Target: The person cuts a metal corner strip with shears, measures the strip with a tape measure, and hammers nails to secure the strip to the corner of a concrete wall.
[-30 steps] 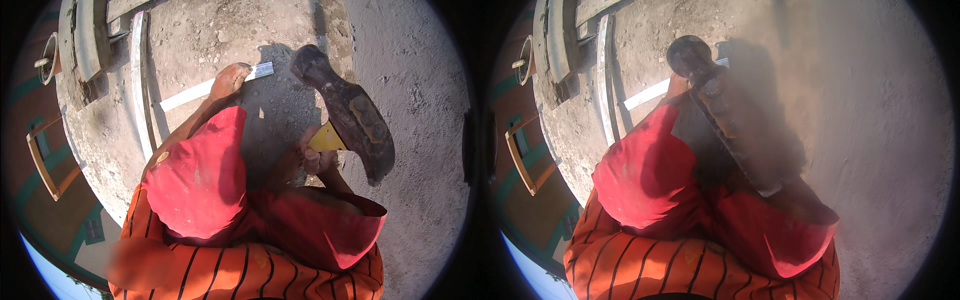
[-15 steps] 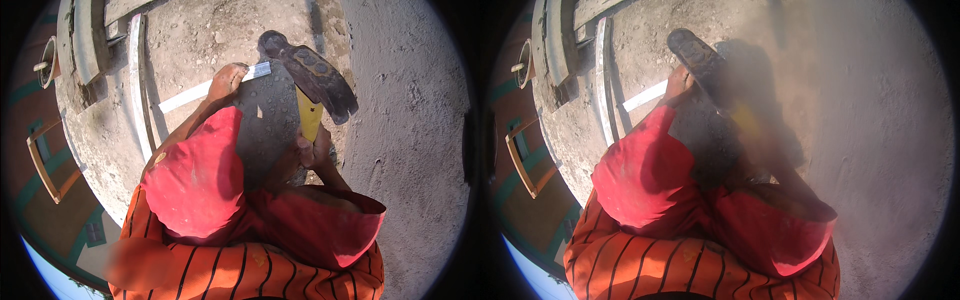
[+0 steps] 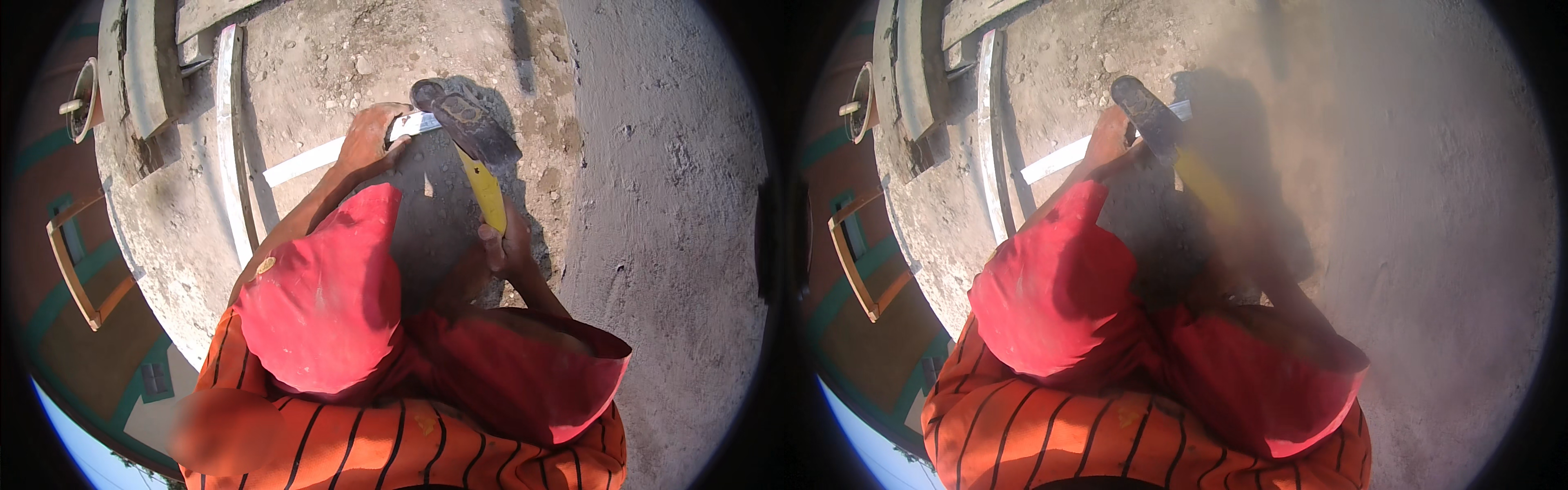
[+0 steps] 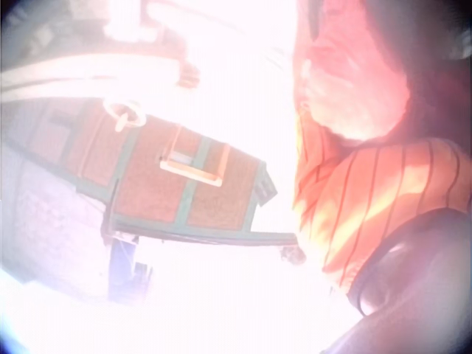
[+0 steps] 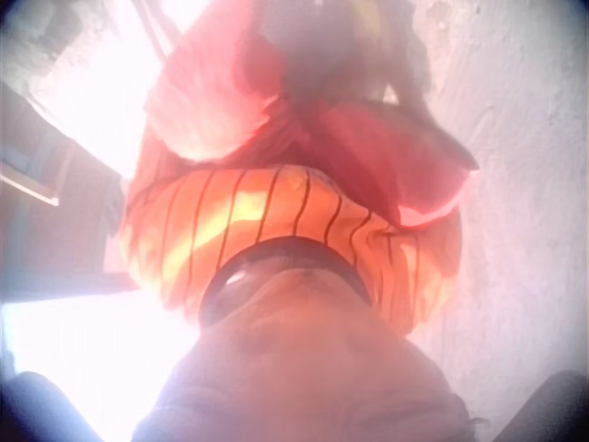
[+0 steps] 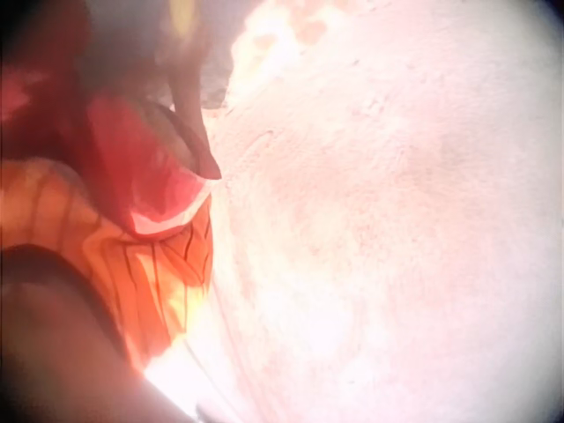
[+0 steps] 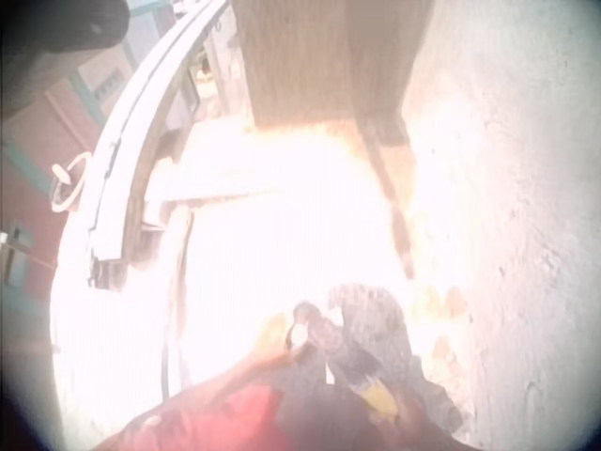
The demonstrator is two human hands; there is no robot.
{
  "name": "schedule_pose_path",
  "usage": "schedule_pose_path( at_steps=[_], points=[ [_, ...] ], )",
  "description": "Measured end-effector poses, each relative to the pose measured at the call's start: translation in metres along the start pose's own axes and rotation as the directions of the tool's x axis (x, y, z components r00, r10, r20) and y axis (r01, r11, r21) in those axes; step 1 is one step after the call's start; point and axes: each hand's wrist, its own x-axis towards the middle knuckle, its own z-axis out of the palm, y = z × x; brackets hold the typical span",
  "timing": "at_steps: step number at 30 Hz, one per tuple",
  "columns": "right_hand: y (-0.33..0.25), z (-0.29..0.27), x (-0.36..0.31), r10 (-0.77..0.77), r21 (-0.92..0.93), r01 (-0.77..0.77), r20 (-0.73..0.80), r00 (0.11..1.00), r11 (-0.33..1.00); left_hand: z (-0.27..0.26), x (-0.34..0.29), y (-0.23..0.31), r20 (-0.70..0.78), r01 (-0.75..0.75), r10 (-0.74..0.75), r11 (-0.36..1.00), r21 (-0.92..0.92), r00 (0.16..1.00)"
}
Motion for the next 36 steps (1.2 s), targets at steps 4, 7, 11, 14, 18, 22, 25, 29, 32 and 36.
schedule_pose_path(
  at_steps=[4,7,11,14,18,22,25,29,32,36],
  points=[
    [0.006,0.001,-0.003,-0.039,-0.069,0.039,0.003,0.999,0.997,-0.010,-0.014,-0.004,0.083,0.074,-0.097,0.968,0.241,0.992],
    [0.003,0.002,0.004,0.150,-0.096,-0.140,0.114,0.982,0.985,-0.007,-0.022,-0.019,0.072,0.132,-0.155,0.959,0.250,0.985],
    [0.004,0.006,0.007,0.338,-0.211,-0.303,0.155,0.928,0.929,0.001,-0.023,-0.026,0.039,0.108,-0.121,0.964,0.242,0.992],
    [-0.005,0.002,0.002,0.310,-0.071,-0.303,0.137,0.941,0.950,0.001,-0.023,-0.028,0.015,0.095,-0.101,0.968,0.231,0.995],
    [-0.003,0.004,0.003,0.149,-0.053,-0.145,0.082,0.985,0.988,-0.006,-0.020,-0.020,0.017,0.087,-0.093,0.968,0.236,0.995],
    [0.022,0.014,0.000,0.273,-0.188,-0.247,0.131,0.953,0.951,-0.001,-0.021,-0.029,0.041,0.084,-0.097,0.966,0.244,0.994],
    [0.026,0.014,0.004,0.273,-0.167,-0.249,0.138,0.952,0.954,-0.002,-0.020,-0.027,0.044,0.094,-0.108,0.965,0.246,0.993],
    [0.019,0.010,-0.006,-0.021,-0.058,0.023,0.047,0.999,0.998,-0.005,-0.022,-0.023,0.036,0.105,-0.115,0.973,0.206,0.993],
    [0.033,0.008,-0.010,0.039,-0.090,-0.032,0.072,0.997,0.995,-0.008,-0.023,-0.019,0.055,0.122,-0.138,0.966,0.230,0.989],
    [0.062,0.021,-0.014,0.177,-0.277,-0.163,0.028,0.984,0.947,-0.001,-0.021,-0.024,0.085,0.117,-0.141,0.964,0.239,0.986]
  ],
)
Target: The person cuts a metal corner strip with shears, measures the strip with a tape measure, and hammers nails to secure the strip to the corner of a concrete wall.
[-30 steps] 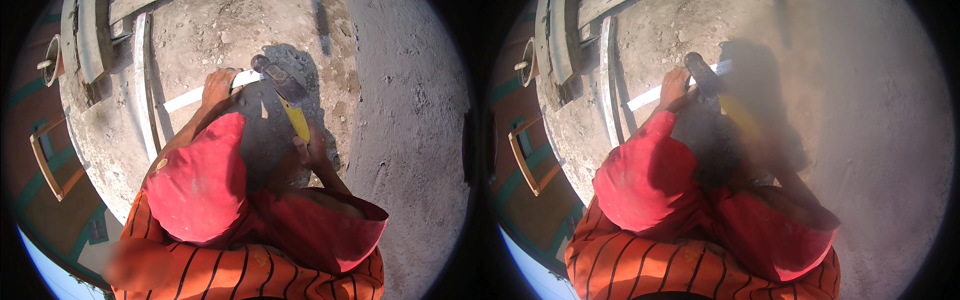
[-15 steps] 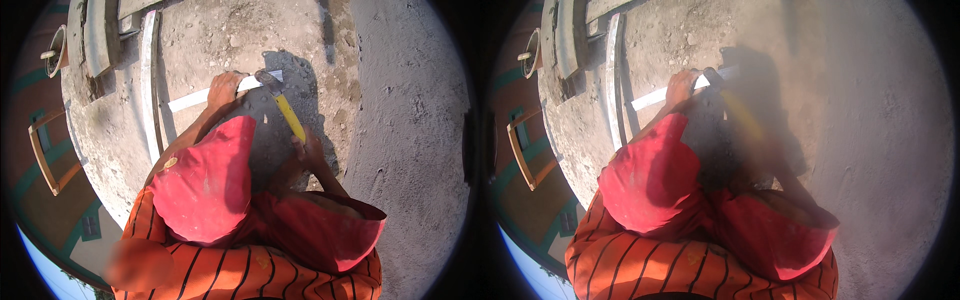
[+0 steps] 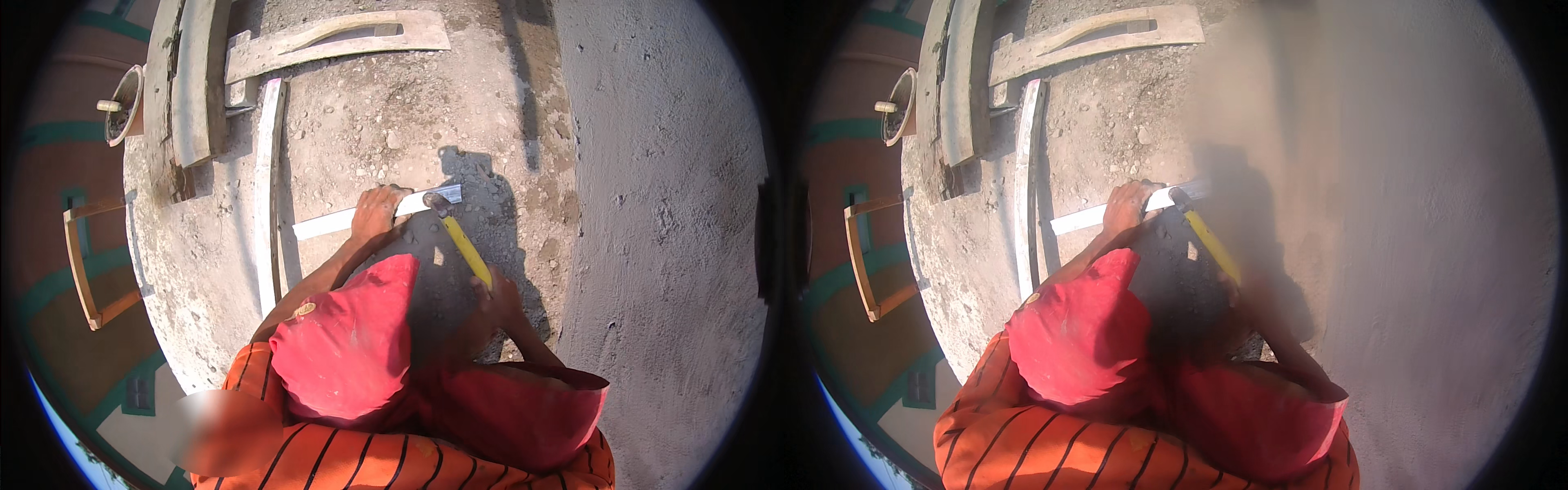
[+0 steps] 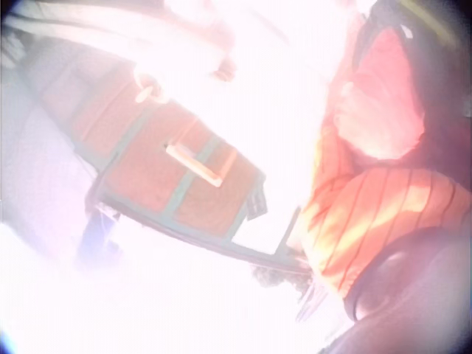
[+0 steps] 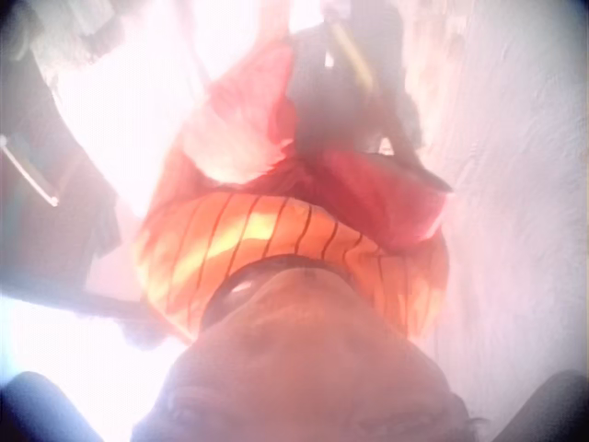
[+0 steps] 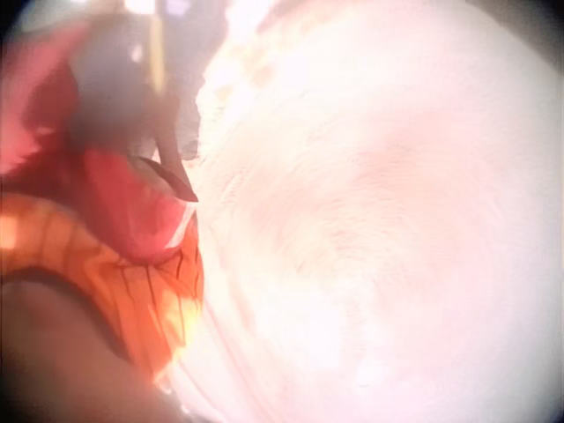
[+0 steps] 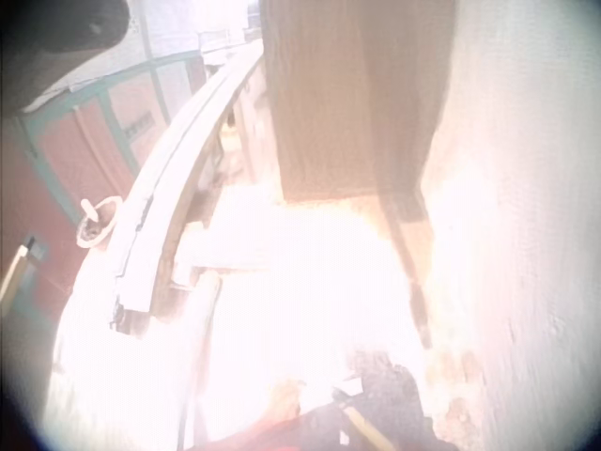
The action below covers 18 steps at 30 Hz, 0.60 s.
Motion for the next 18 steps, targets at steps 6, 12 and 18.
schedule_pose_path(
  at_steps=[6,12,18],
  points=[
    [-0.036,-0.022,0.006,-0.065,0.215,0.062,0.008,0.998,0.975,-0.012,-0.002,0.004,0.073,0.040,-0.042,0.999,0.029,0.996],
    [-0.051,-0.055,0.011,-0.063,0.305,0.071,-0.033,0.997,0.950,-0.030,0.010,0.010,0.046,0.029,-0.029,1.000,0.010,0.999],
    [-0.118,-0.185,-0.003,0.122,0.260,-0.078,-0.158,0.980,0.963,-0.164,0.041,0.063,-0.076,0.021,-0.043,0.962,-0.271,0.996]
  ],
)
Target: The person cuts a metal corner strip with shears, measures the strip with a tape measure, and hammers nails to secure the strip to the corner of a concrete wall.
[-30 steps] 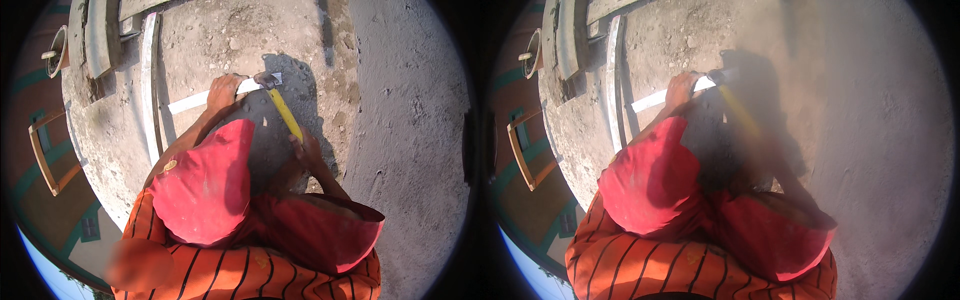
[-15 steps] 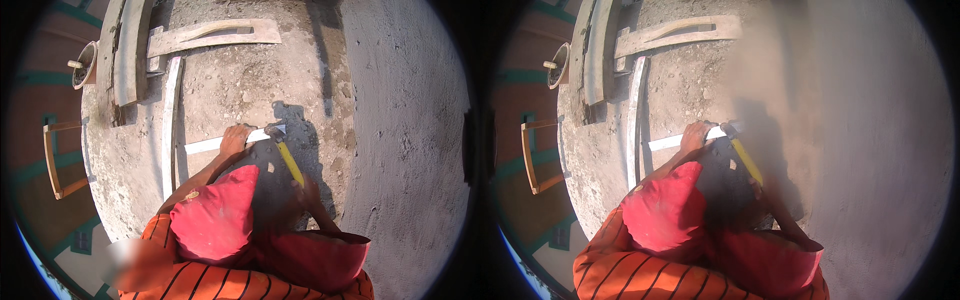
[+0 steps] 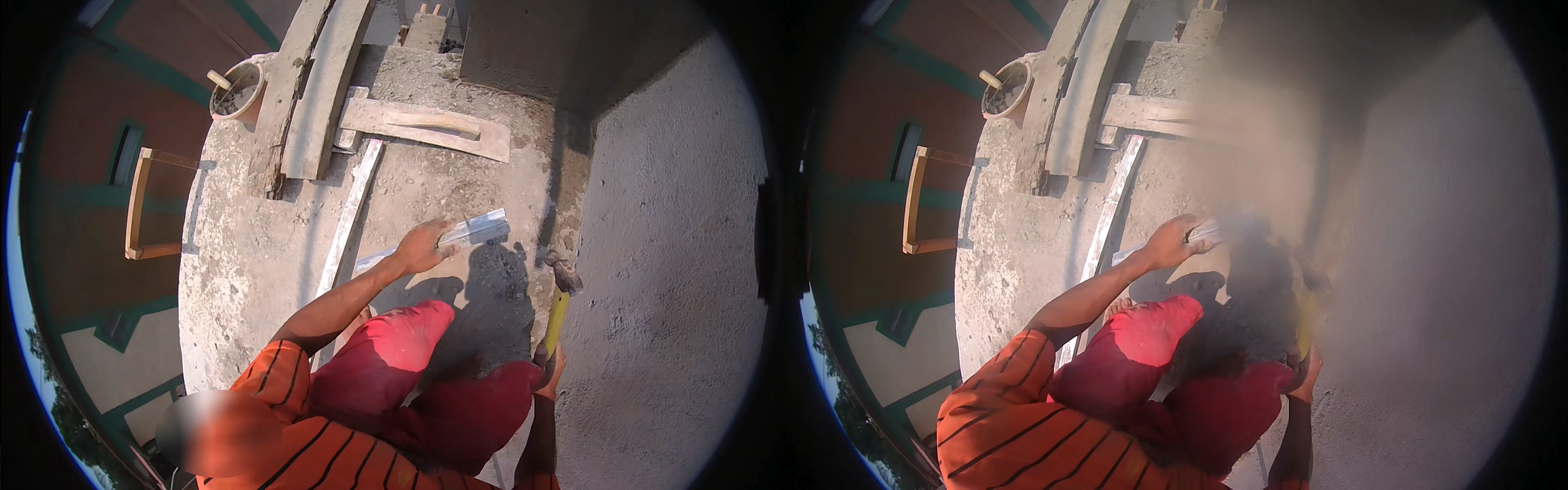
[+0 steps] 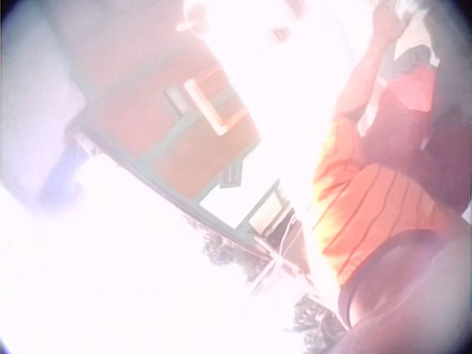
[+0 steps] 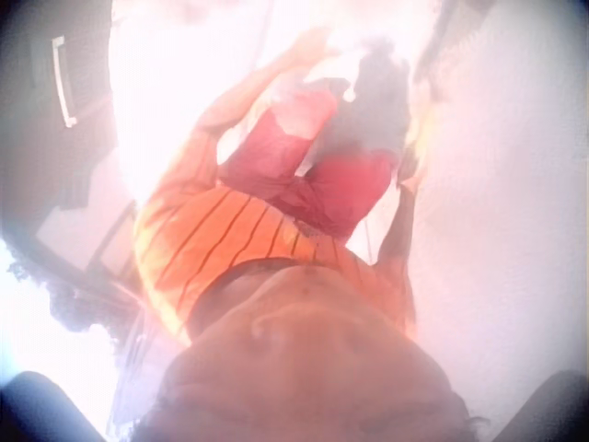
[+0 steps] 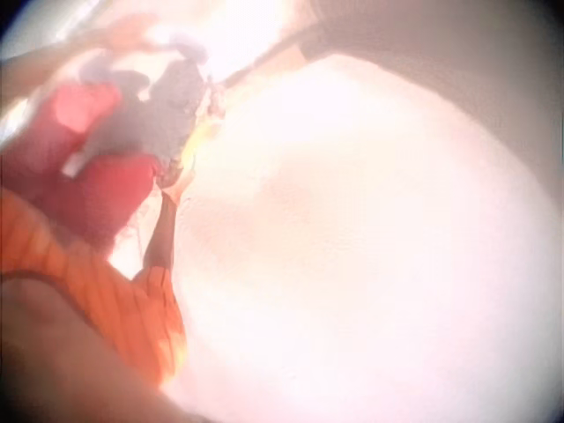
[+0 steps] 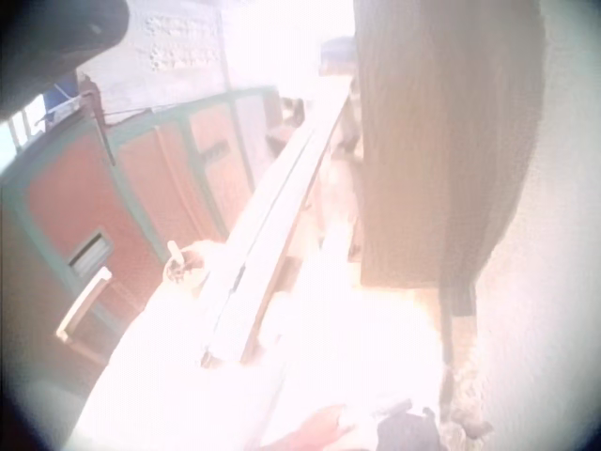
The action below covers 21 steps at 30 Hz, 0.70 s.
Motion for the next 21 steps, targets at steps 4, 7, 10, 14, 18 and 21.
schedule_pose_path(
  at_steps=[4,7,10,14,18,21],
  points=[
    [-0.094,-0.077,-0.031,0.114,-0.023,-0.114,-0.014,0.993,0.993,-0.120,0.014,0.107,-0.052,0.142,-0.166,0.939,-0.312,0.985],
    [-0.130,-0.115,-0.076,0.117,0.072,-0.115,-0.019,0.993,0.991,-0.207,0.016,0.200,0.029,0.162,-0.191,0.732,-0.662,0.981],
    [-0.205,-0.155,-0.125,0.268,0.189,-0.278,0.076,0.960,0.942,-0.286,0.006,0.282,0.116,0.200,-0.223,0.408,-0.891,0.968],
    [-0.277,-0.192,-0.200,0.359,0.154,-0.370,0.095,0.929,0.916,-0.389,-0.041,0.404,0.291,0.285,-0.134,-0.064,-0.956,0.947],
    [-0.284,-0.199,-0.250,0.430,0.047,-0.432,0.038,0.902,0.901,-0.408,-0.089,0.436,0.316,0.302,-0.300,-0.094,-0.949,0.900],
    [-0.317,-0.195,-0.268,0.549,0.140,-0.551,0.060,0.834,0.823,-0.433,-0.070,0.439,0.059,0.147,-0.334,0.245,-0.958,0.941]
  ],
)
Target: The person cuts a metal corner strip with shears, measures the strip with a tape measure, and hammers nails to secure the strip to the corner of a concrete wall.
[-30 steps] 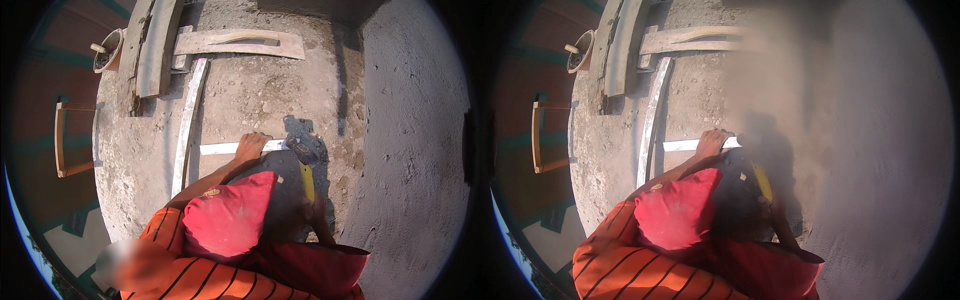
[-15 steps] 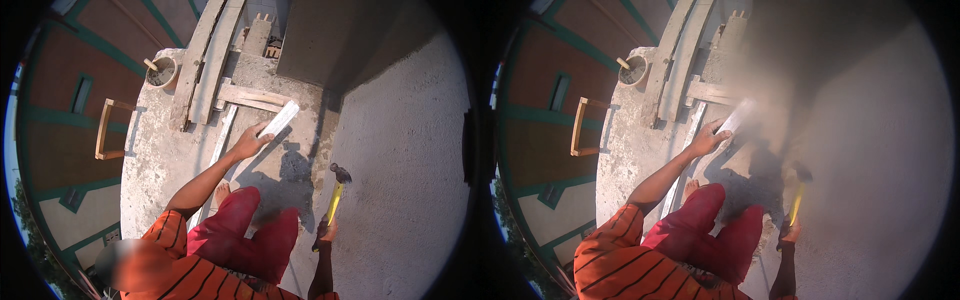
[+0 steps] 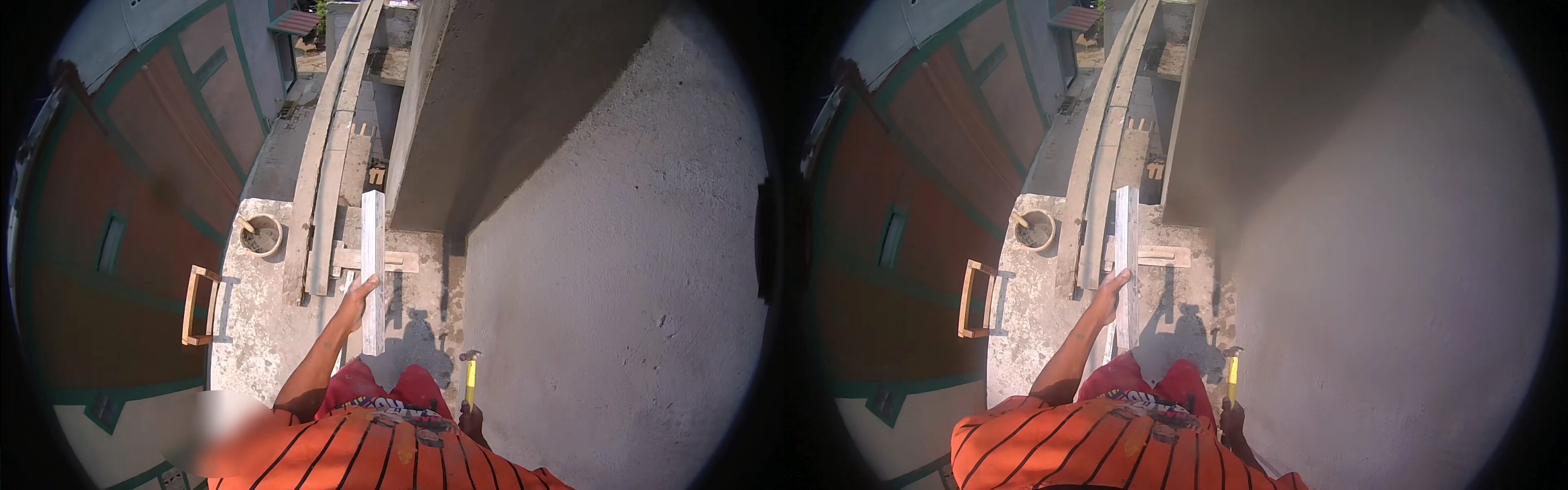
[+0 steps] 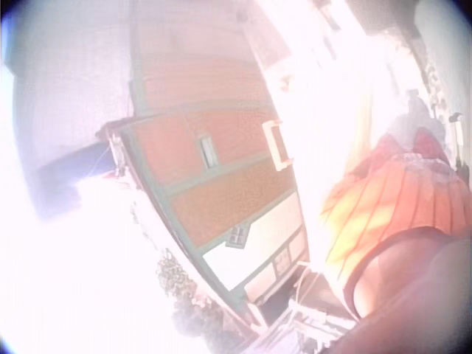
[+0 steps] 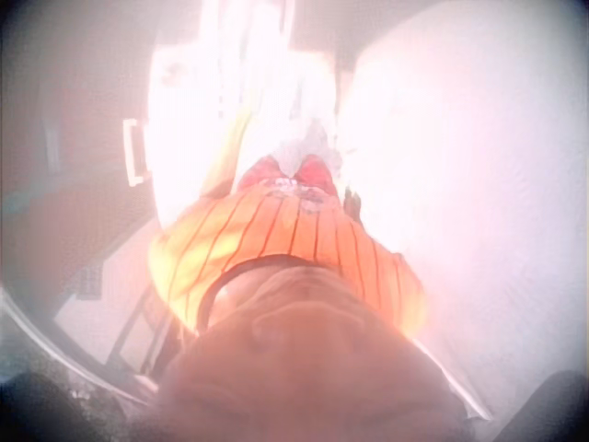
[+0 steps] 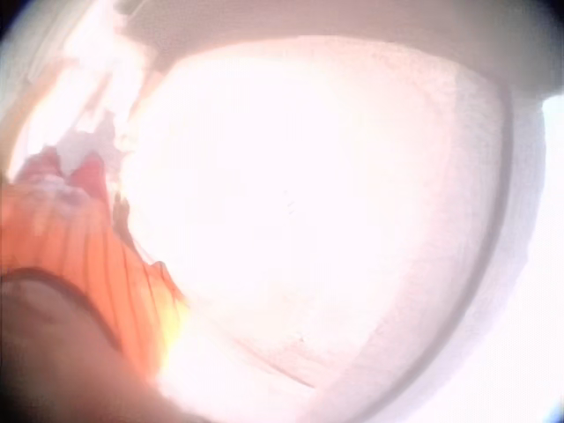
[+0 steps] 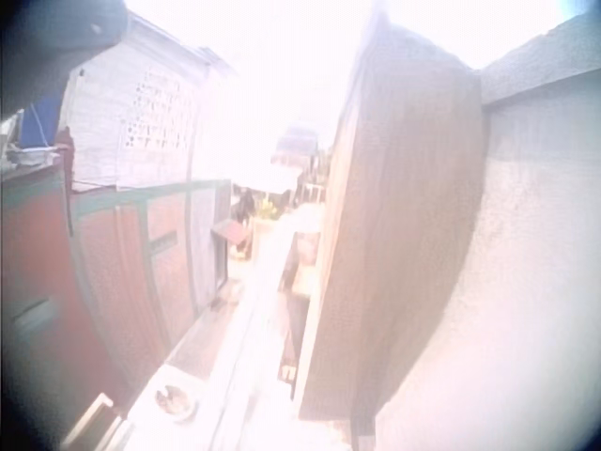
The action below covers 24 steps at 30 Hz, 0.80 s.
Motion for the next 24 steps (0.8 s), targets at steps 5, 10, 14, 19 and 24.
schedule_pose_path(
  at_steps=[5,10,14,19,24],
  points=[
    [0.028,0.016,0.015,-0.107,-0.111,0.090,-0.161,0.981,0.990,0.071,0.048,0.121,0.338,-0.464,0.319,0.650,0.601,0.885],
    [-0.025,0.018,0.077,-0.198,-0.052,0.191,-0.188,0.962,0.980,0.203,0.065,0.244,0.591,-0.743,0.495,0.190,0.641,0.637],
    [-0.093,-0.009,0.105,-0.245,0.006,0.251,-0.208,0.947,0.968,0.326,0.091,0.322,0.783,-0.778,0.518,-0.309,0.546,0.344],
    [-0.186,-0.059,0.175,-0.371,0.023,0.383,-0.198,0.907,0.923,0.461,0.139,0.423,0.831,-0.456,0.556,-0.740,0.494,-0.002],
    [-0.280,-0.109,0.233,-0.509,-0.002,0.514,-0.136,0.850,0.858,0.563,0.191,0.516,0.839,-0.077,0.533,-0.846,0.528,-0.111]
  ],
)
